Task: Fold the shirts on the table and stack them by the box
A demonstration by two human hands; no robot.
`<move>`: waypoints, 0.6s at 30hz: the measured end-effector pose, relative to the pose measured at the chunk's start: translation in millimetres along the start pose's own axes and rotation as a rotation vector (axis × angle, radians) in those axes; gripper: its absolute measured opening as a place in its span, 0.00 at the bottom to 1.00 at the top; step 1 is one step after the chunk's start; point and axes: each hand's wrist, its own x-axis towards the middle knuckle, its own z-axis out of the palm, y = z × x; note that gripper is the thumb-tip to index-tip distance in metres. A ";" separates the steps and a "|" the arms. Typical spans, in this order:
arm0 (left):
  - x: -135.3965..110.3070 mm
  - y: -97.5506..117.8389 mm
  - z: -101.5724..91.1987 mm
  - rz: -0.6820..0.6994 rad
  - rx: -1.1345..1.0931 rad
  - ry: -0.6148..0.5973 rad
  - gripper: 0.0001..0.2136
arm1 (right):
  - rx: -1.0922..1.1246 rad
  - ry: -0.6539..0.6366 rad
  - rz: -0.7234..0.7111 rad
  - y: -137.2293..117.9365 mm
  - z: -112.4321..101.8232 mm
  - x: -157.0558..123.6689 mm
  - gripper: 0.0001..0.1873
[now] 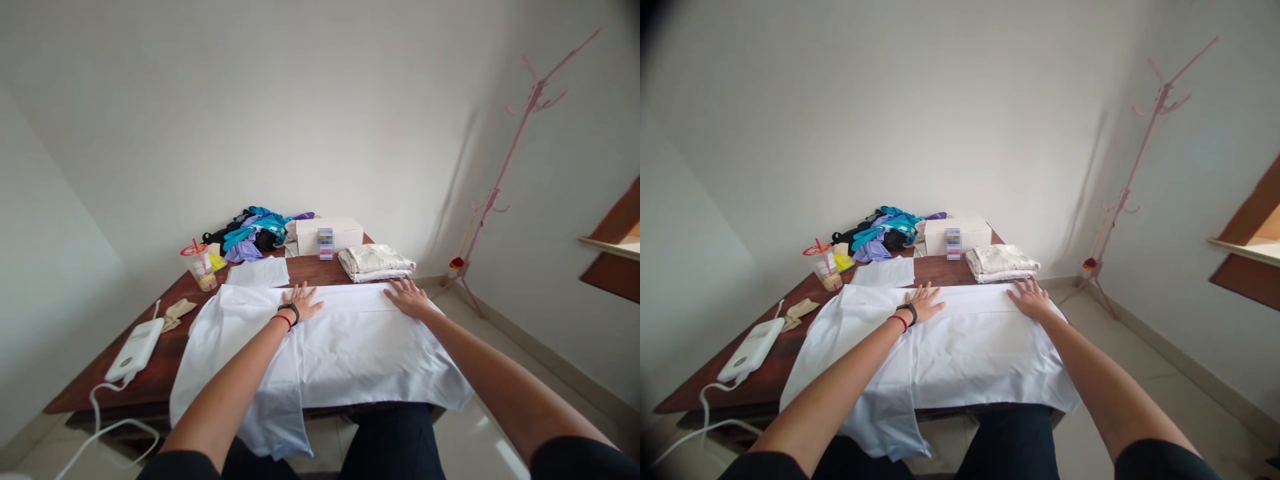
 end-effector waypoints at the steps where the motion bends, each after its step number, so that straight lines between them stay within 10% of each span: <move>1: -3.2 -11.8 -3.2 -0.021 0.008 -0.009 0.41 | 0.006 0.014 0.006 0.0 0.7 -0.8 0.41; 8: -27.3 -94.8 -24.1 -0.175 0.101 -0.033 0.42 | 0.061 0.044 0.013 2.5 11.3 5.3 0.42; 18: -32.3 -98.0 -0.1 -0.188 0.150 0.194 0.33 | 0.049 0.023 0.011 2.2 6.2 2.5 0.41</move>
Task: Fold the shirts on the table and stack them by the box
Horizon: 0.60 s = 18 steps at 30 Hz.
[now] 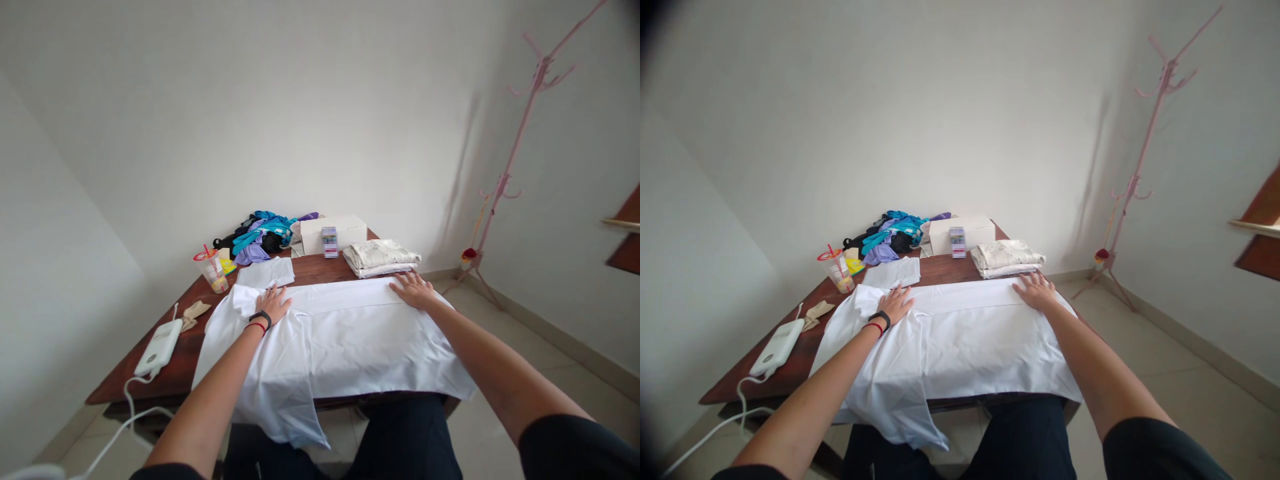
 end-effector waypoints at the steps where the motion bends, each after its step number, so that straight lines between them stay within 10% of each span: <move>1: -0.5 0.0 0.1 -0.002 -0.006 0.013 0.32 | -0.003 -0.007 0.001 -0.4 -0.8 -0.7 0.41; 18: -1.0 -0.5 2.5 0.000 -0.130 0.091 0.29 | -0.110 -0.034 0.018 -3.2 -7.5 -10.0 0.41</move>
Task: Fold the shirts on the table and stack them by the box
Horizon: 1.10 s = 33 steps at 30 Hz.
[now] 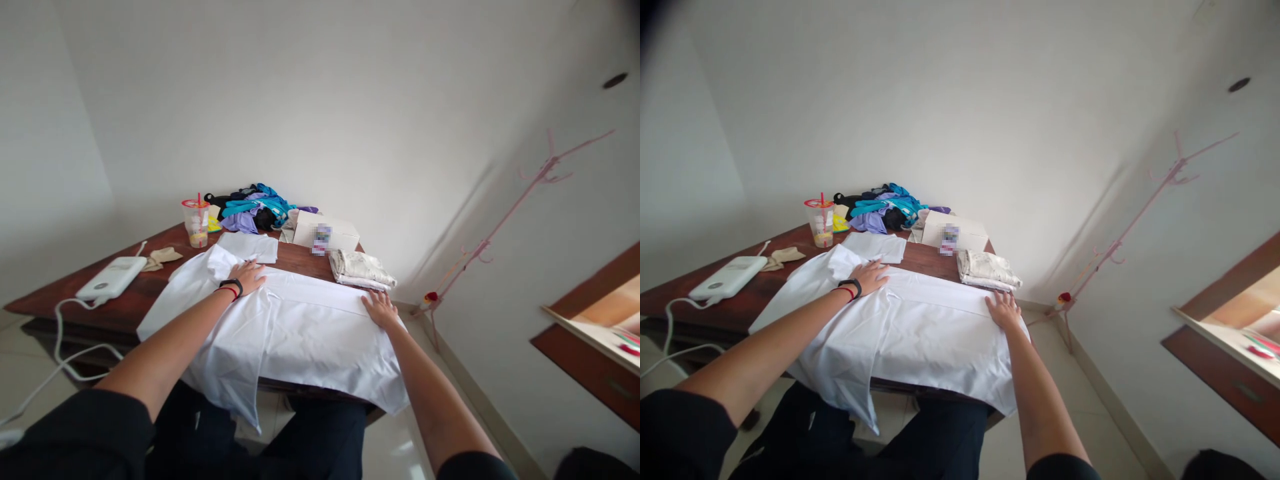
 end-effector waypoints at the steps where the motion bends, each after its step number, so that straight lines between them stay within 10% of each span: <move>1: 0.0 -0.2 0.3 0.002 -0.003 0.002 0.29 | -0.004 0.001 0.001 -0.1 0.0 0.0 0.41; 33: 4.9 -1.5 5.2 -0.005 -0.017 -0.071 0.31 | -0.003 -0.039 0.006 0.8 -3.7 -1.5 0.42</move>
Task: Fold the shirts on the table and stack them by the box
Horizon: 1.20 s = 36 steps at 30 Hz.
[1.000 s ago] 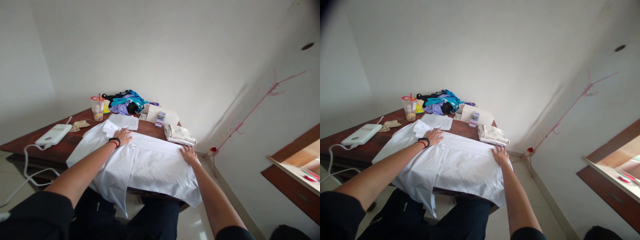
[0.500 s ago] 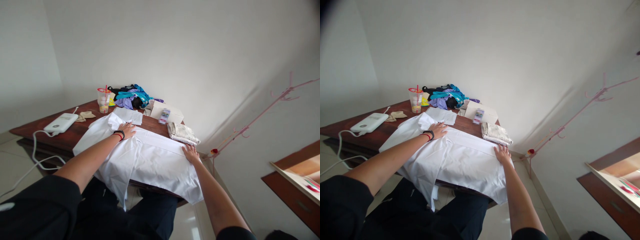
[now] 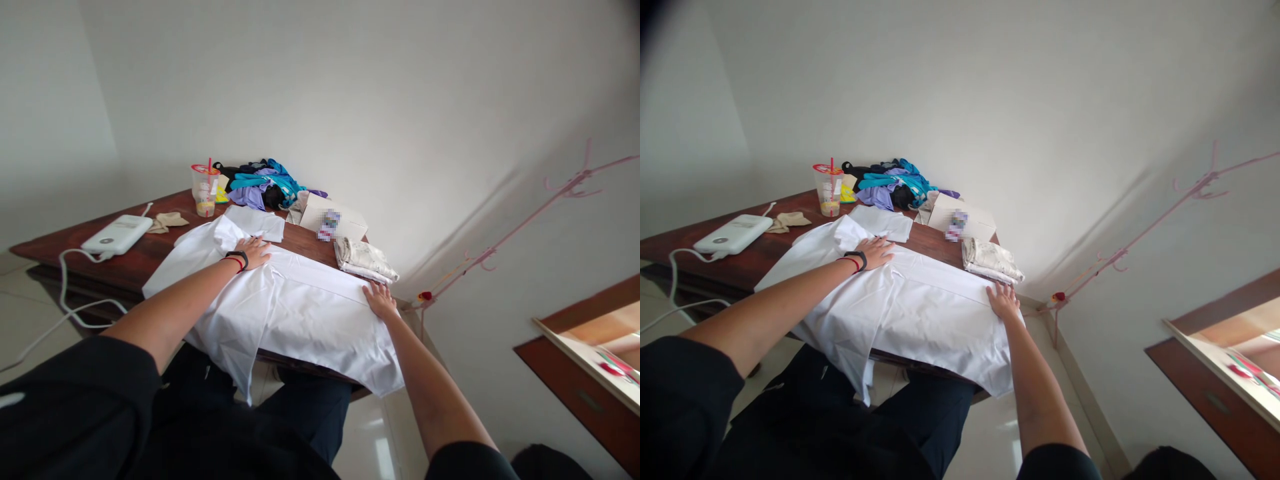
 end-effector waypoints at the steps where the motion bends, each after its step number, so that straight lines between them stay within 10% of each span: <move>1: 0.3 0.4 -0.3 -0.001 -0.001 -0.007 0.31 | 0.000 -0.002 0.000 -0.4 -0.5 -0.3 0.42; 13: 12.9 7.1 -11.5 -0.044 -0.055 -0.060 0.32 | 0.024 -0.004 -0.034 -18.6 -27.9 -27.1 0.40; 24: 30.2 191.1 26.0 0.347 -0.170 -0.001 0.28 | 0.122 -0.019 -0.514 -168.8 -23.6 -42.5 0.33; 36: 26.4 180.9 40.3 0.347 -0.087 -0.053 0.32 | 0.088 -0.040 -0.172 -62.0 -4.9 -15.9 0.41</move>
